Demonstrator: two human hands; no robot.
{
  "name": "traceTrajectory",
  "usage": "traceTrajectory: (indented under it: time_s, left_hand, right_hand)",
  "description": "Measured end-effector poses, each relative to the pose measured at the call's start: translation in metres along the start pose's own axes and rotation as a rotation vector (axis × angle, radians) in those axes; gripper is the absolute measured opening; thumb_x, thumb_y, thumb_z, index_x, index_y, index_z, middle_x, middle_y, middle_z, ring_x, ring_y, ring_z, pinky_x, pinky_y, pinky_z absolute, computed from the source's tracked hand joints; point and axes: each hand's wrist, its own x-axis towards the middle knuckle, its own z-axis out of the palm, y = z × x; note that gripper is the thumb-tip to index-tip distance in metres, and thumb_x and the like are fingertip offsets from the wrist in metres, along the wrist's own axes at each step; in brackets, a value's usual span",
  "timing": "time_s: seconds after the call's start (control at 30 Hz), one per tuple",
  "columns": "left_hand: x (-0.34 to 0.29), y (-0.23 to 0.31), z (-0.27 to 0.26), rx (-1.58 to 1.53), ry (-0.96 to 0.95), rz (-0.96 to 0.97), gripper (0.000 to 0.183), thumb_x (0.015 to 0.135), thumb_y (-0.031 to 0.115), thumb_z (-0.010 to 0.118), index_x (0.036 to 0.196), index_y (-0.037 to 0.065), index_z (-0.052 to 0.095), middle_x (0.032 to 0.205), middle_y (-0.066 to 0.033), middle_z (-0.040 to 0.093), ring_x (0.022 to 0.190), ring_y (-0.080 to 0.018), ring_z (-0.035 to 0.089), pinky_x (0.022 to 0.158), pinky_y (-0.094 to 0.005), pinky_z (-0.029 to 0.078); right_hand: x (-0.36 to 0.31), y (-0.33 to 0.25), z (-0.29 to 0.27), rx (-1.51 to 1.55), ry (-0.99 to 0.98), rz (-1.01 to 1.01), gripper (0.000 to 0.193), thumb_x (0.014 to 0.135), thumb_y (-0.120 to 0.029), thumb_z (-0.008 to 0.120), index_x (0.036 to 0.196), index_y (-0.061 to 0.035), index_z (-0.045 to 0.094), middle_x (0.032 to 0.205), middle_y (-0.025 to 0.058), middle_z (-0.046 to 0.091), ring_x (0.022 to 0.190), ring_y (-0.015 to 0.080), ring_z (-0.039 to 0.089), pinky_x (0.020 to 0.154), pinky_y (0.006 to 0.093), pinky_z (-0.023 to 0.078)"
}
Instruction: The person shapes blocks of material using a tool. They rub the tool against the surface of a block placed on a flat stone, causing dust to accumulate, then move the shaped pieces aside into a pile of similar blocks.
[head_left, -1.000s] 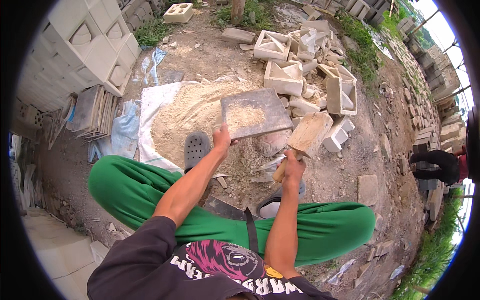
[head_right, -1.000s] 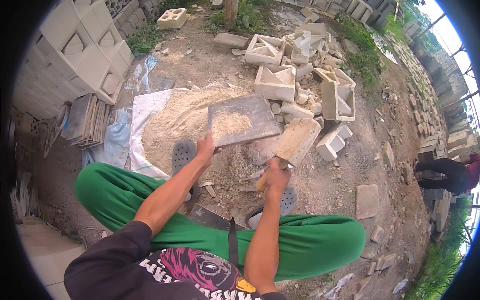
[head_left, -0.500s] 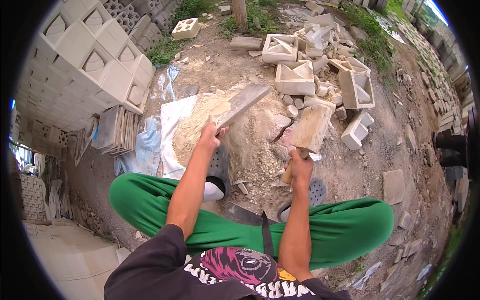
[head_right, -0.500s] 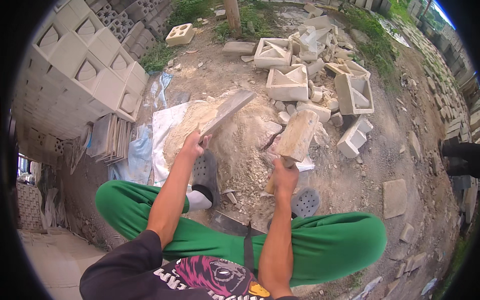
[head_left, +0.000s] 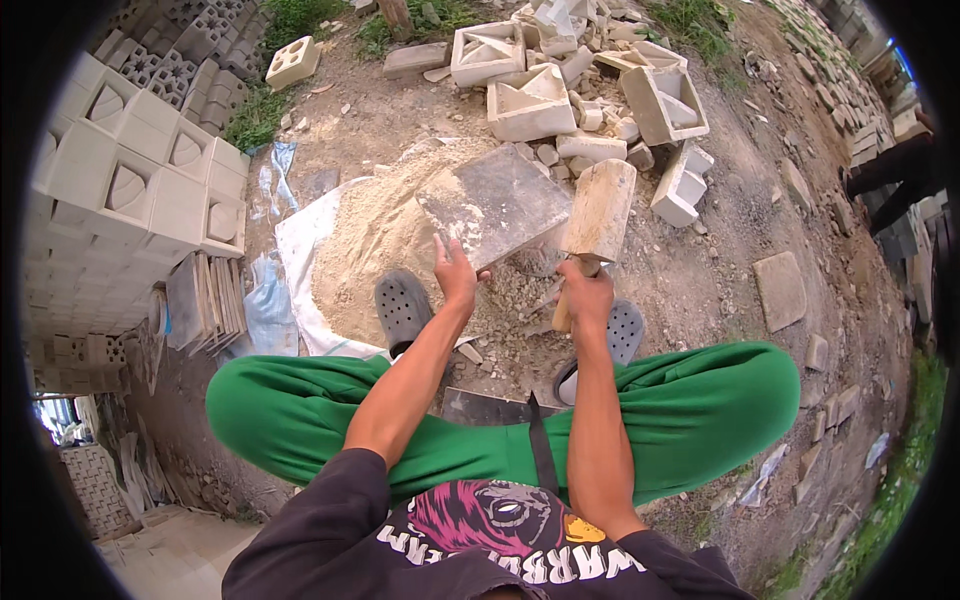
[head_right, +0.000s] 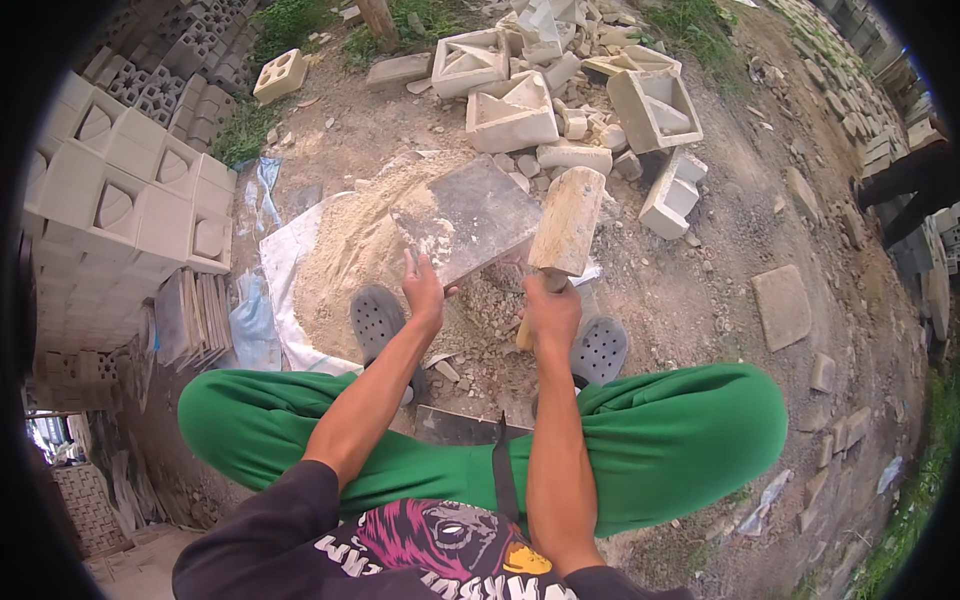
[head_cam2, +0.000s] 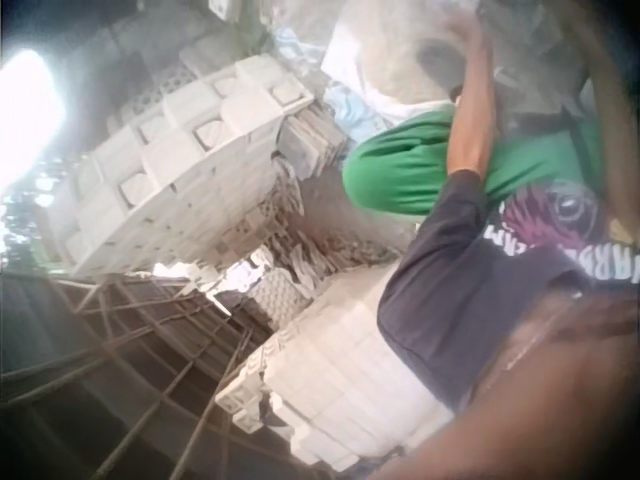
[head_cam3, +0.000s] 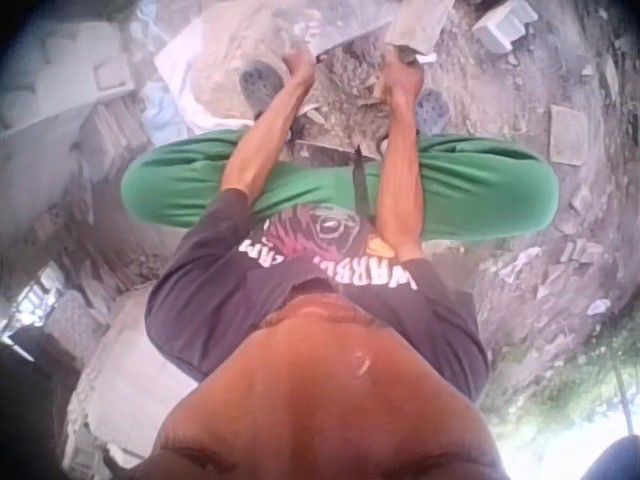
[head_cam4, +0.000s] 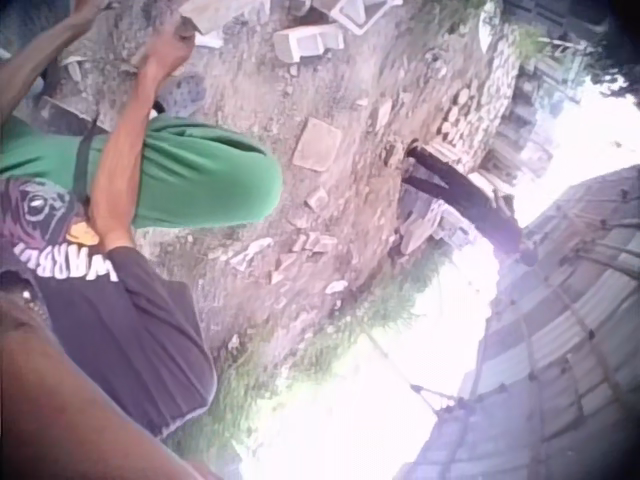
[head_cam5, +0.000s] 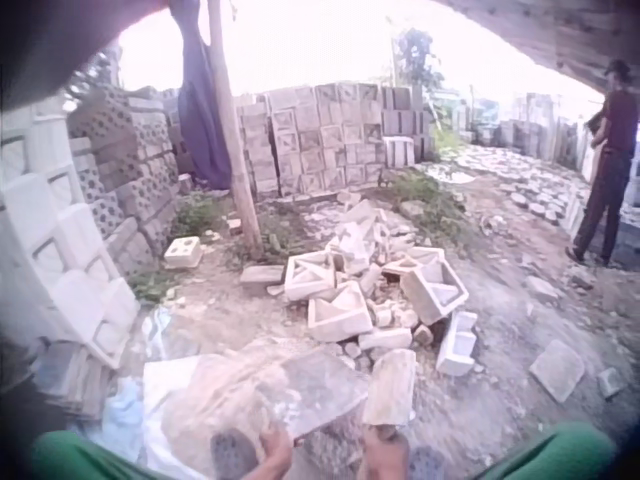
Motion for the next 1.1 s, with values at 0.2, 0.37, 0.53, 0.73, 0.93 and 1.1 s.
traceTrajectory:
  time_s: [0.2, 0.37, 0.53, 0.73, 0.93, 1.1]
  left_hand:
    - [-0.012, -0.053, -0.007, 0.132, -0.175, 0.03, 0.066, 0.105, 0.031, 0.046, 0.16, 0.015, 0.013, 0.128, -0.0121, 0.058, 0.078, -0.0182, 0.068, 0.046, -0.0297, 0.058]
    - [-0.016, -0.067, -0.041, 0.569, -0.374, -0.081, 0.058, 0.104, 0.033, 0.047, 0.156, 0.013, 0.029, 0.117, -0.0172, 0.069, 0.077, -0.0205, 0.071, 0.049, -0.0327, 0.056]
    - [-0.005, -0.08, -0.099, 1.118, -0.385, 0.159, 0.036, 0.097, 0.037, 0.057, 0.118, 0.009, 0.067, 0.08, -0.0154, 0.073, 0.073, -0.0279, 0.072, 0.065, -0.0399, 0.056]
    - [-0.021, -0.078, -0.12, 1.557, -1.05, 0.739, 0.016, 0.081, 0.026, 0.069, 0.092, 0.016, 0.072, 0.096, -0.0092, 0.067, 0.099, -0.0286, 0.065, 0.082, -0.0402, 0.051]
    - [-0.02, -0.099, -0.12, 1.885, -1.097, 1.058, 0.023, 0.081, 0.02, 0.068, 0.103, 0.016, 0.066, 0.115, -0.0037, 0.058, 0.114, -0.02, 0.055, 0.092, -0.0344, 0.044]
    - [-0.026, -0.084, -0.103, 1.637, -1.12, 0.844, 0.02, 0.09, 0.024, 0.06, 0.098, 0.006, 0.06, 0.098, -0.0134, 0.064, 0.098, -0.0307, 0.063, 0.085, -0.0425, 0.048]
  right_hand:
    - [0.007, 0.013, -0.013, -0.154, 0.035, 0.058, 0.038, 0.074, -0.03, 0.072, 0.091, 0.0044, 0.068, 0.072, 0.011, 0.069, 0.055, 0.021, 0.069, 0.057, 0.0335, 0.054]
    - [0.011, 0.015, -0.012, -0.128, 0.026, 0.117, 0.03, 0.075, -0.019, 0.073, 0.093, 0.0031, 0.064, 0.067, 0.0073, 0.062, 0.051, 0.017, 0.06, 0.05, 0.0314, 0.052]
    - [0.007, 0.015, -0.005, -0.14, -0.033, 0.18, 0.033, 0.075, -0.018, 0.074, 0.095, 0.0056, 0.064, 0.07, 0.0082, 0.062, 0.052, 0.0171, 0.061, 0.049, 0.032, 0.051]
    - [0.01, 0.02, 0.004, -0.177, -0.044, 0.214, 0.032, 0.074, -0.018, 0.075, 0.092, 0.0057, 0.065, 0.071, 0.0094, 0.063, 0.051, 0.0178, 0.061, 0.048, 0.0314, 0.051]
    - [0.014, 0.034, 0.013, -0.125, -0.075, 0.284, 0.042, 0.071, -0.026, 0.077, 0.09, 0.0108, 0.068, 0.073, 0.0139, 0.069, 0.054, 0.0209, 0.068, 0.053, 0.0354, 0.054]
    - [0.024, 0.048, 0.012, -0.199, -0.061, 0.305, 0.045, 0.07, -0.026, 0.077, 0.091, 0.0129, 0.068, 0.075, 0.0166, 0.07, 0.056, 0.0232, 0.07, 0.053, 0.0357, 0.055]
